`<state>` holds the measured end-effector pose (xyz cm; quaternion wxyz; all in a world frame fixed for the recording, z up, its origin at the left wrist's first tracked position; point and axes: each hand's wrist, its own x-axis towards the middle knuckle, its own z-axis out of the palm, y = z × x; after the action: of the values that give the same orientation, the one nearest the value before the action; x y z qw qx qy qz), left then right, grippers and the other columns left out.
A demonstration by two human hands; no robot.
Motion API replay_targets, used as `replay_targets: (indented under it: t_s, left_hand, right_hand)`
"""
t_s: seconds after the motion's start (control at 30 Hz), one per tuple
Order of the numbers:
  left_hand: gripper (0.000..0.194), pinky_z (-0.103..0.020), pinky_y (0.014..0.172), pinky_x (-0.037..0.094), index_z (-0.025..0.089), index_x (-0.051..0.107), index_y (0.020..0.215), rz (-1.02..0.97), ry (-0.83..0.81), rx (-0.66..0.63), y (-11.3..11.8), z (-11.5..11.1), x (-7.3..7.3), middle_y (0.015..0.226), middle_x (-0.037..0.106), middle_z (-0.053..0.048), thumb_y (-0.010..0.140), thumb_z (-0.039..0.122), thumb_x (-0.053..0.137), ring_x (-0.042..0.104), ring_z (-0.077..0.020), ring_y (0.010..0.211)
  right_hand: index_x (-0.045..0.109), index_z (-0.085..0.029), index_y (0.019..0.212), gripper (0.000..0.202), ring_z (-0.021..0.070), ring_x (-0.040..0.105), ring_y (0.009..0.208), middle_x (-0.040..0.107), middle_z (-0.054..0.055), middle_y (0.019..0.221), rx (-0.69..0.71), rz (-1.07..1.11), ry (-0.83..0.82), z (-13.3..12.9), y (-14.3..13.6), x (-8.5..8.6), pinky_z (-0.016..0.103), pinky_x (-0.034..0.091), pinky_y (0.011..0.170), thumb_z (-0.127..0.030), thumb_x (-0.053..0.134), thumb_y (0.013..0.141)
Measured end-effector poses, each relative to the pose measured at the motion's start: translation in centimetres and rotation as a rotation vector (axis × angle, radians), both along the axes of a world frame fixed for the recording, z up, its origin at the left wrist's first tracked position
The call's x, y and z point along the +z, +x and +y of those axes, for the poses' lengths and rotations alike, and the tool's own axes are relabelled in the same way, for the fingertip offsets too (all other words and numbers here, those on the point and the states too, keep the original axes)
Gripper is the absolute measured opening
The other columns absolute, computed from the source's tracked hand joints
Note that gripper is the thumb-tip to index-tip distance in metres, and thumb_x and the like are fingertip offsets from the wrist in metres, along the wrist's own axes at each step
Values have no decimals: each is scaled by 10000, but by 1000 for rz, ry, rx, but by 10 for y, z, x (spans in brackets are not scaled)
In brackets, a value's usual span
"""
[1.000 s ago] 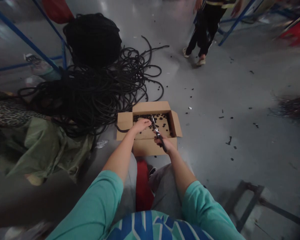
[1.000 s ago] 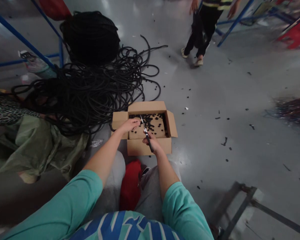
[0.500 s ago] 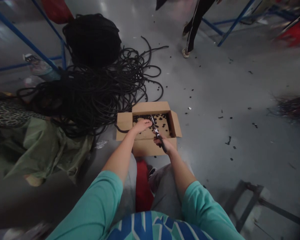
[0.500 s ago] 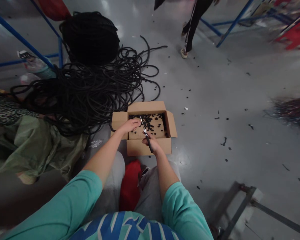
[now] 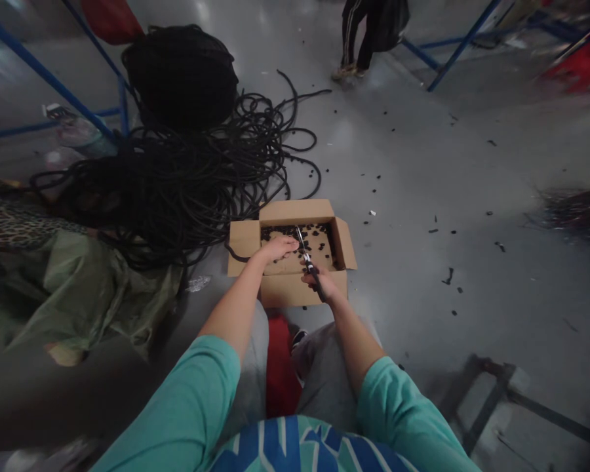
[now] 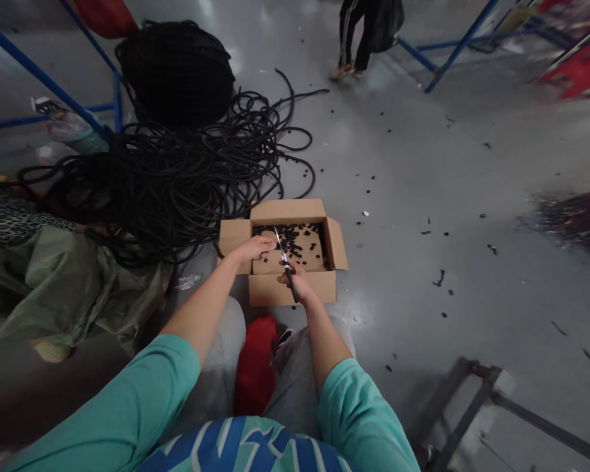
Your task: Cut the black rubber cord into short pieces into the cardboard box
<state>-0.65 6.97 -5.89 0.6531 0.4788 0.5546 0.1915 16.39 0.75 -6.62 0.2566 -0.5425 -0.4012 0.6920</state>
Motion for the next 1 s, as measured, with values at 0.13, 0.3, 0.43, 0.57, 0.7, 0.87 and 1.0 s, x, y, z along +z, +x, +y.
replay_targets:
  t_s: [0.13,0.3,0.43,0.57,0.7,0.87,1.0]
  left_hand:
    - [249,-197,375,130,148,509,692,4,17,-12,-2,0,3,402,352,66,714,394,536,230,-29,331]
    - [242,-192,390,166,132,526,717,40,58,-31,-6,1,5,411,358,69,719,374,523,257,-34,348]
    - [243,-178,422,247,132,547,780,64,206,-36,-7,0,8,518,446,56,645,327,599,338,-38,420]
    - [222,-166,431,291,135,525,746,52,260,-2,-7,0,9,616,507,41,601,267,629,368,-32,460]
    - [193,-178,420,310,121,542,724,9,206,31,-8,2,5,547,487,46,602,240,634,374,-33,419]
    - [197,-188,381,279,106,585,778,56,110,-47,-8,3,1,435,454,60,614,204,630,346,-41,348]
    - [193,-189,381,278,105,602,783,49,106,-83,-9,2,2,451,485,44,637,232,608,351,-42,354]
  right_hand:
    - [530,-151,942,468,71,354,398,409,-81,466,3,-15,-17,0,-1,3,214,255,408,-228,570,482]
    - [527,-147,921,463,62,324,344,358,-104,407,-28,15,-64,0,-3,3,206,217,369,-221,574,466]
    - [532,-148,905,448,59,323,333,354,-104,400,-41,32,-67,1,-2,3,206,213,363,-232,589,469]
    - [533,-145,918,454,61,317,331,348,-106,395,-35,29,-67,1,-1,4,208,212,364,-218,580,472]
    - [532,-151,962,477,77,380,385,415,-81,469,25,83,-32,1,1,3,218,271,395,-223,564,491]
    - [537,-168,973,508,79,430,494,491,-48,602,38,72,-12,1,1,5,213,319,458,-195,585,469]
    - [549,-157,964,482,72,386,449,451,-62,533,46,-2,8,1,1,7,213,280,430,-191,568,483]
